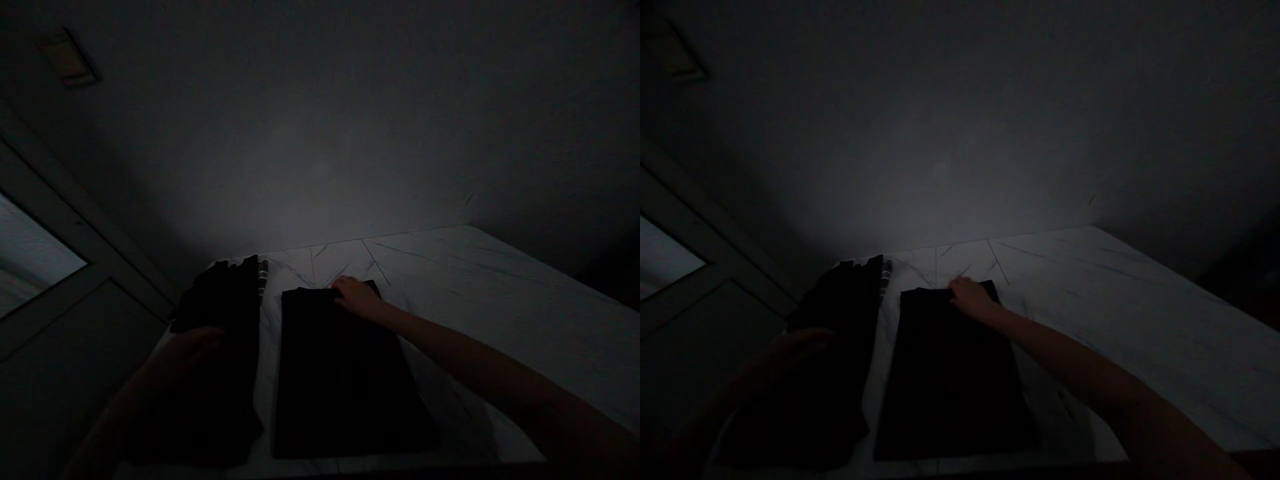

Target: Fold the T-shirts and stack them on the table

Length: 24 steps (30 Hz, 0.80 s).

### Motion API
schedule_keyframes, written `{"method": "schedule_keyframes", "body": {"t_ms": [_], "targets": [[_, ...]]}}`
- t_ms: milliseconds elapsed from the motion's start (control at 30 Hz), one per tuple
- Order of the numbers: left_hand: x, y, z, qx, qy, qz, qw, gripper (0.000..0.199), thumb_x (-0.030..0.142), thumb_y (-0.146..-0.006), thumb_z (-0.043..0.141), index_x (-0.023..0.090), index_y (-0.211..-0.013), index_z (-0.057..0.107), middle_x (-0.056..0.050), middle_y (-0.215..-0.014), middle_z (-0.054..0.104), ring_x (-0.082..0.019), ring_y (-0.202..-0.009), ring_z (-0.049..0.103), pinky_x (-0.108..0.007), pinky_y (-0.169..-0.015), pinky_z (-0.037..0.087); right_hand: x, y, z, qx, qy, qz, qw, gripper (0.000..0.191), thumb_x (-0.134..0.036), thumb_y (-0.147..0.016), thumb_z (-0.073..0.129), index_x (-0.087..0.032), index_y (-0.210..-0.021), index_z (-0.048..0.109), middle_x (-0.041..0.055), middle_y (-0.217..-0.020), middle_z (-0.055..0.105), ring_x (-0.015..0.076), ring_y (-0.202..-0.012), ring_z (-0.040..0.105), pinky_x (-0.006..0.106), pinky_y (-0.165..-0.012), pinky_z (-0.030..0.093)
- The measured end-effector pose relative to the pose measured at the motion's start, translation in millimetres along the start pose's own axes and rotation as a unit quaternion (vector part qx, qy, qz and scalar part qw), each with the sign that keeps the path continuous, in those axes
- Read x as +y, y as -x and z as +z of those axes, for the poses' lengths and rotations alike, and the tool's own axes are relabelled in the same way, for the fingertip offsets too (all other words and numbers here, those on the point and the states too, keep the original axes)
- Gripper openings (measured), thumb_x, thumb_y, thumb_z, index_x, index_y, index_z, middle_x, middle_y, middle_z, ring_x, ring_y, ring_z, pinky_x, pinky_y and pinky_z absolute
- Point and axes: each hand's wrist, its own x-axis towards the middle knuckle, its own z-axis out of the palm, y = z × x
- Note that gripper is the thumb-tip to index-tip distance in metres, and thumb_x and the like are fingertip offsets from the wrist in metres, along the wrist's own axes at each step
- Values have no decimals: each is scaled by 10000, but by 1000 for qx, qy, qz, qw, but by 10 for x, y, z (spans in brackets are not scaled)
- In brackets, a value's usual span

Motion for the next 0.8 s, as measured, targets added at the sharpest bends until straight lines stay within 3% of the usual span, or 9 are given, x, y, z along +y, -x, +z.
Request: {"method": "schedule_keyframes", "body": {"t_ms": [100, 133, 233, 367, 467, 567, 633, 733, 800], "targets": [[468, -568, 402, 3, -1, 69, 998, 372, 342, -917, 485, 212, -1235, 627, -63, -1287, 653, -221, -1200, 601, -363, -1066, 454, 588, 66, -30, 67, 44, 84, 993, 162, -106, -785, 675, -156, -930, 623, 172, -1004, 681, 296, -961, 638, 367, -800, 487], [647, -768, 534, 24, -22, 75, 997, 392, 308, -911, 506, 195, -1276, 593, -88, -1350, 609, -227, -1265, 555, -380, -1106, 413, 705, 130, -41, 71, 41, 86, 993, 140, -98, -786, 664, -174, -889, 607, 155, -952, 682, 288, -914, 645, 362, -762, 486], [1103, -1204, 839, 3, -97, 82, 992, 438, 222, -894, 583, 202, -1328, 530, -102, -1377, 576, -216, -1294, 527, -352, -1100, 409, 832, 336, -79, 87, 25, 66, 994, 152, -87, -810, 608, -226, -817, 548, 113, -905, 672, 255, -840, 648, 347, -701, 473], [1358, -1313, 973, -13, -157, 54, 986, 416, 122, -855, 624, 183, -1263, 564, -114, -1244, 627, -237, -1201, 583, -341, -1006, 468, 769, 448, -109, 107, -14, 26, 994, 193, -71, -815, 556, -261, -810, 520, 89, -899, 676, 225, -778, 649, 342, -655, 485], [1387, -1264, 867, -22, -180, 57, 982, 330, 91, -844, 621, 196, -1157, 627, -95, -1150, 649, -235, -1125, 616, -326, -932, 494, 716, 376, -184, 80, -63, -17, 995, 198, -100, -789, 629, -268, -751, 531, -6, -711, 664, 158, -632, 638, 264, -561, 483], [1456, -1291, 429, -26, -206, 55, 977, 170, 133, -858, 631, 207, -1000, 687, -58, -1076, 649, -214, -1023, 646, -295, -850, 507, 641, 131, -495, 54, -126, -53, 989, 159, -113, -771, 674, -213, -707, 568, -75, -568, 606, 86, -452, 577, 192, -476, 420], [1558, -1339, -127, 9, -223, 37, 974, 149, 159, -901, 585, 190, -1003, 688, -48, -1077, 622, -208, -1013, 641, -309, -857, 502, 541, -147, -899, 83, -164, -60, 981, 63, -131, -823, 638, -170, -777, 616, -78, -562, 602, 60, -395, 542, 184, -478, 418], [1705, -1346, -1226, 177, -240, -14, 954, 337, 171, -1030, 308, 109, -1225, 575, -74, -1234, 497, -247, -1161, 554, -440, -955, 454, 225, -606, -1707, 201, -179, -45, 962, 105, -155, -928, 519, -141, -937, 623, 2, -748, 666, 108, -594, 646, 233, -602, 511], [1714, -1264, -1883, 354, -216, 0, 910, 359, 180, -1045, 276, 52, -1321, 469, -92, -1353, 395, -277, -1270, 449, -511, -1028, 393, -131, -779, -2212, 292, -185, -61, 936, 197, -227, -989, 450, -200, -1134, 580, 38, -1008, 679, 154, -896, 674, 282, -766, 546]]}}
